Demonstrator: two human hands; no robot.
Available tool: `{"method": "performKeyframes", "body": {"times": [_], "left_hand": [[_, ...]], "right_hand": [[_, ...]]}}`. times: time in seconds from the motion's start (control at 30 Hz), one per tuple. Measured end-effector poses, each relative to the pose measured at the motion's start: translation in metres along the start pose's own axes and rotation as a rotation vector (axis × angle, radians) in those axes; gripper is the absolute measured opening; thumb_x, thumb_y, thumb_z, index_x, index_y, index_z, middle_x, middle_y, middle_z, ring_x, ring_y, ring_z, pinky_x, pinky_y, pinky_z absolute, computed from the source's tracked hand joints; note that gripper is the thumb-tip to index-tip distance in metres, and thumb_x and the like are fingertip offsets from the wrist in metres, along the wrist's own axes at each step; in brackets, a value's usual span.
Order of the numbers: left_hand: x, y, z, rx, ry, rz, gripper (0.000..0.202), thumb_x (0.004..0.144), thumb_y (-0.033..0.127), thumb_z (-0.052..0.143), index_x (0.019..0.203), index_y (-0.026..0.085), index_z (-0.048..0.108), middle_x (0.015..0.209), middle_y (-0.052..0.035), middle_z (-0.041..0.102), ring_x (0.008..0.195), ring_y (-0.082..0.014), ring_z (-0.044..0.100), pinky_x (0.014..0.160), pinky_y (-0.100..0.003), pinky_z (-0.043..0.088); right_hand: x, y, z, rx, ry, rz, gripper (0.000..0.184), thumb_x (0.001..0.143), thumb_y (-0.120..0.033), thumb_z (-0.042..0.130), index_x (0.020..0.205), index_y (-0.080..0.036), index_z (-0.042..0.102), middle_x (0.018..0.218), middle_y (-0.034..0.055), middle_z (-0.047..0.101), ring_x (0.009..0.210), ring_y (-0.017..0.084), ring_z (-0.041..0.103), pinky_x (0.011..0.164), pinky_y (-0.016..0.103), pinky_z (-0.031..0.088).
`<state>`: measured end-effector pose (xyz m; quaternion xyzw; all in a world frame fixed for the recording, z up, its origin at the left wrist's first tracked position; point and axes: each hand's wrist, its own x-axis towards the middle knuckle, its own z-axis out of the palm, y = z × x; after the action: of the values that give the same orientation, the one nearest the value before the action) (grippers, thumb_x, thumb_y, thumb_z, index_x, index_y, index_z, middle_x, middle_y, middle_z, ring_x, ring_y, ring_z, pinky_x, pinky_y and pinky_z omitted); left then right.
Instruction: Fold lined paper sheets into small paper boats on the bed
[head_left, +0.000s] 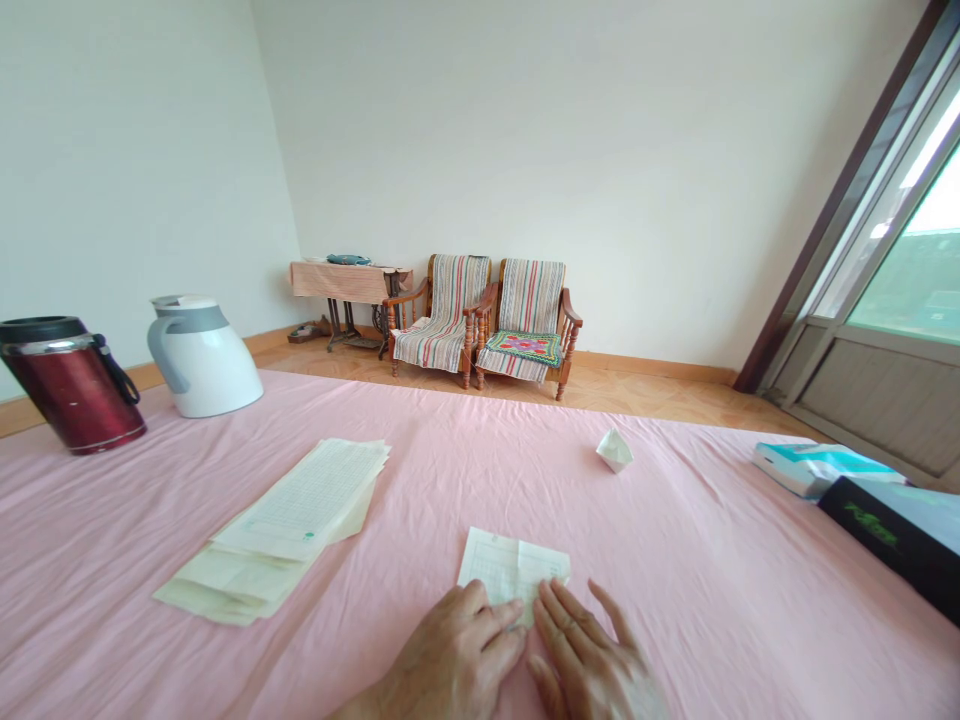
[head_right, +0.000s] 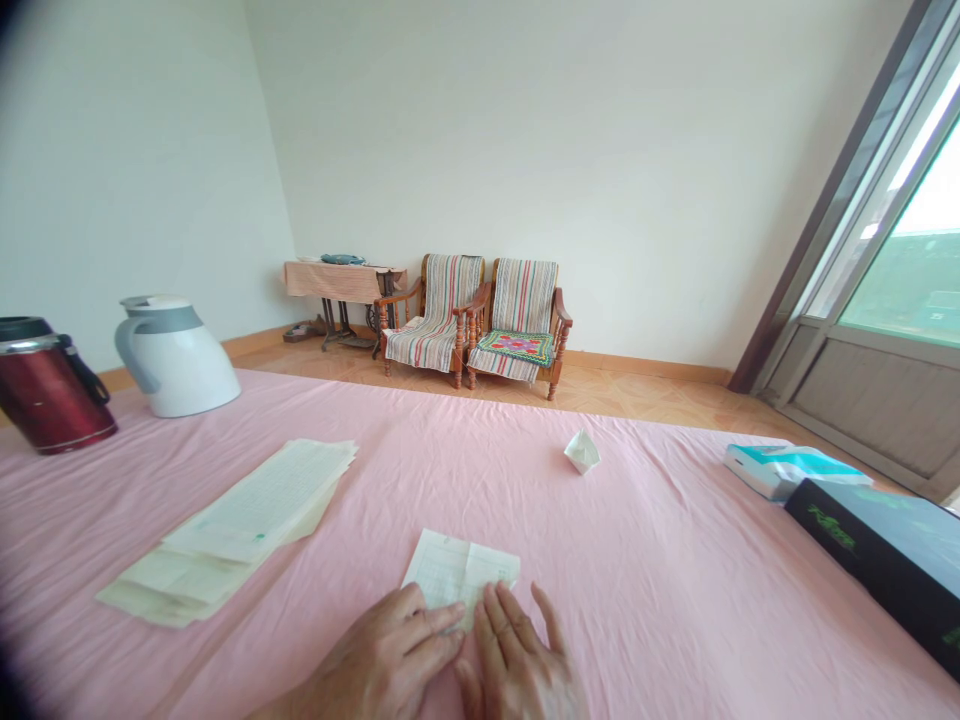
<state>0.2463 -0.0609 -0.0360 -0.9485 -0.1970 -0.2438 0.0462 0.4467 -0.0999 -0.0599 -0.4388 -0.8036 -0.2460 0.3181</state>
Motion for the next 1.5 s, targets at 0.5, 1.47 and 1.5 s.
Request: {"method": "performKeyframes", "body": {"times": [0.5,1.47,1.5], "left_hand": [[-0.005,0.0,0.001,0.024,-0.108,-0.03,0.013,0.084,0.011,0.057,0.096,0.016,0.058,0.119,-0.0055,0.061,0.082,-0.019,0.053,0.075,-0.032,0.044],[-0.004,0.001,-0.006,0.014,-0.124,-0.028,0.012,0.084,0.013,0.058,0.096,0.016,0.058,0.121,-0.0042,0.06,0.085,-0.0189,0.052,0.078,-0.031,0.046],[-0.004,0.0,-0.005,0.012,-0.12,-0.022,0.011,0.085,0.014,0.057,0.095,0.016,0.058,0.12,-0.0045,0.06,0.084,-0.0187,0.053,0.077,-0.031,0.046]], "right_hand": [[-0.007,0.012,0.005,-0.334,0.044,0.101,0.038,0.083,-0.025,0.041,0.112,-0.009,0.059,0.106,0.018,0.069,0.093,0.029,0.067,0.08,0.045,0.043],[0.008,0.006,-0.004,-0.194,-0.153,0.063,0.049,0.091,-0.041,0.045,0.124,-0.007,0.055,0.122,0.0173,0.061,0.109,0.03,0.061,0.086,0.047,0.048],[0.007,0.006,-0.005,-0.182,-0.125,0.064,0.045,0.09,-0.038,0.046,0.122,-0.008,0.056,0.119,0.0169,0.063,0.108,0.03,0.062,0.086,0.046,0.048]]}}
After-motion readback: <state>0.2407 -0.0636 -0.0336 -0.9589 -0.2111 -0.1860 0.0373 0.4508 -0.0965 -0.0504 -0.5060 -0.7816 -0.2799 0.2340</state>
